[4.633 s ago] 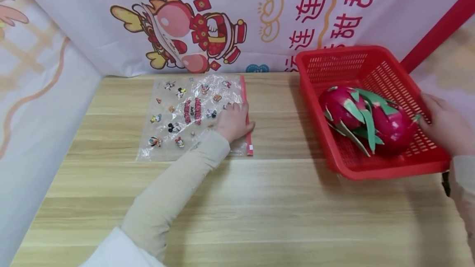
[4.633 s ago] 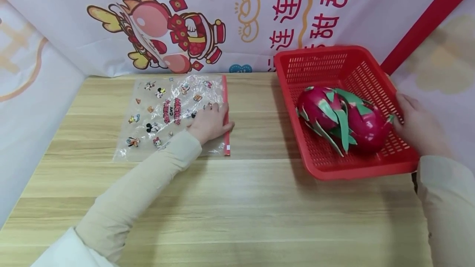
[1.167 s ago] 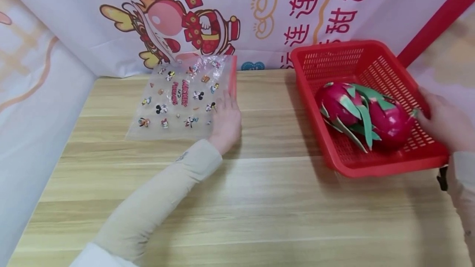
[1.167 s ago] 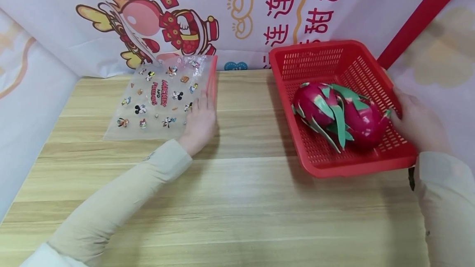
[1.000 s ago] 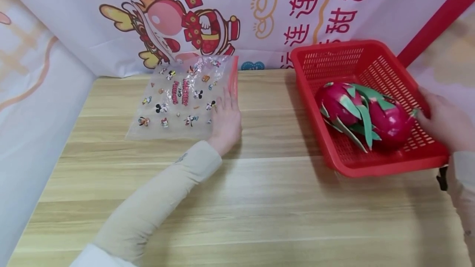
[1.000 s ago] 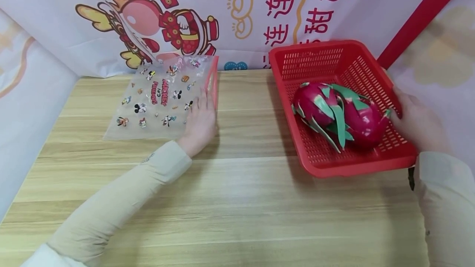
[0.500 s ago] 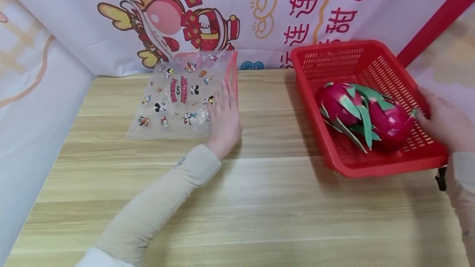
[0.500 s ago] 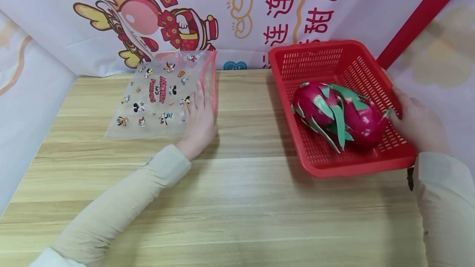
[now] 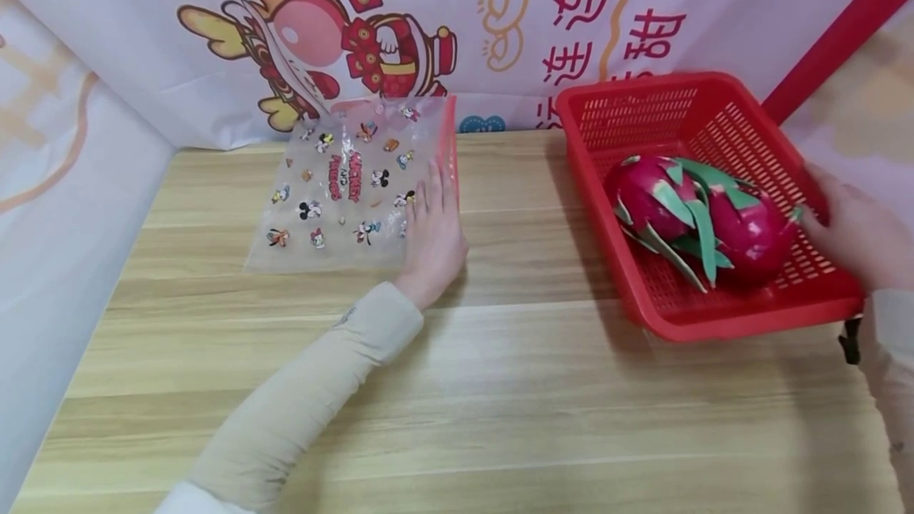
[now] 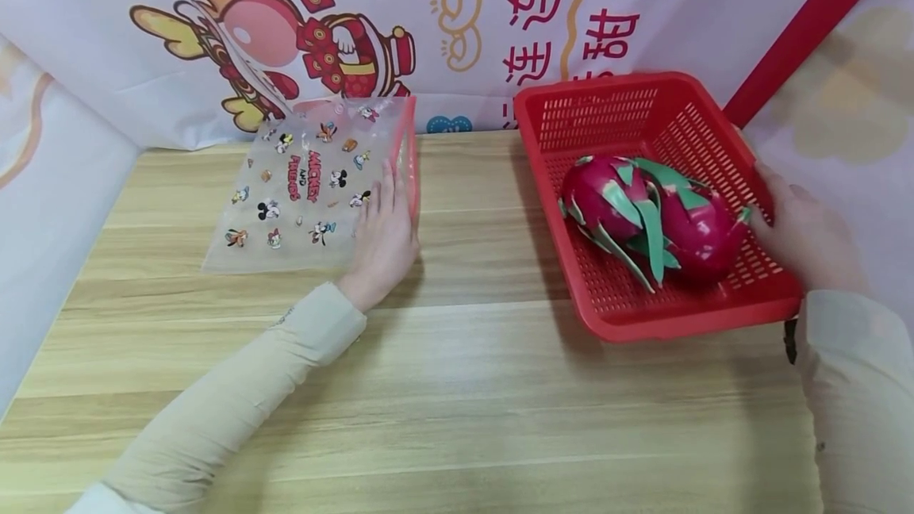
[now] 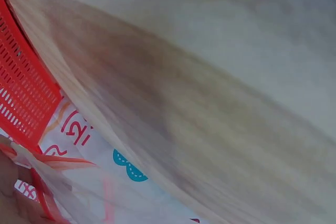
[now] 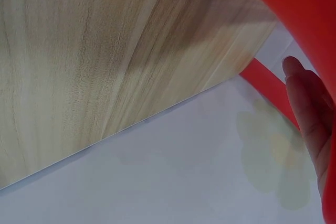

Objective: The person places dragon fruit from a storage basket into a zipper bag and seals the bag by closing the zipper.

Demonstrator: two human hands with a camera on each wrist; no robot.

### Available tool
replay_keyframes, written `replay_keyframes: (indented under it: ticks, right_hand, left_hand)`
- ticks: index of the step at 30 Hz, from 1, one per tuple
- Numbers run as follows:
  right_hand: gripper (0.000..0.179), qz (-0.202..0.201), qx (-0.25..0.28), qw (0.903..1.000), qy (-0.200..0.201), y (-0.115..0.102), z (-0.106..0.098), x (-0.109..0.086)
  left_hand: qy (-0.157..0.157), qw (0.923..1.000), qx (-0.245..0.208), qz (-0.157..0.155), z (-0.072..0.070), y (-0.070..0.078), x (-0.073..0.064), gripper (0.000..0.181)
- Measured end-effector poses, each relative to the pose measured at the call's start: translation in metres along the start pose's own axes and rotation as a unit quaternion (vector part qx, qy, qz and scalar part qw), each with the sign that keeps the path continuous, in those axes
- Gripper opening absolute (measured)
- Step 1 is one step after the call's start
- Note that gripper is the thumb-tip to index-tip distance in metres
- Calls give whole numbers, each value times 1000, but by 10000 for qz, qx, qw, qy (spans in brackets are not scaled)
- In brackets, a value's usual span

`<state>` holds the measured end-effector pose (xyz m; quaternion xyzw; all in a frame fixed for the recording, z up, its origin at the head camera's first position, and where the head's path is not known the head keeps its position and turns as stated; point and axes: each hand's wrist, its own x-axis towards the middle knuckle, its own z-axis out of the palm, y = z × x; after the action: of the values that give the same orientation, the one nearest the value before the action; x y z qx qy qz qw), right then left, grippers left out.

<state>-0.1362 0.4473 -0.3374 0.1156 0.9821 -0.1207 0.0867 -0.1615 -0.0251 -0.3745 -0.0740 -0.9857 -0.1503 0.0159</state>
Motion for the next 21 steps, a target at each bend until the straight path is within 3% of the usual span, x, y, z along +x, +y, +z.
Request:
replay_keyframes:
  ticks: [5, 12, 21]
  right_hand:
    - [75, 63, 45, 10000, -10, 0, -1, 0]
    - [74, 75, 17, 9999, 73, 0, 0, 1]
    - [71, 54, -51, 9998, 193, -1, 2, 3]
  left_hand:
    - [-12, 9999, -103, 18, 1, 0, 0, 91]
    - [222, 9996, 166, 95, 1, -3, -2, 91]
    - [252, 9996, -10, -86, -3, -4, -1, 98]
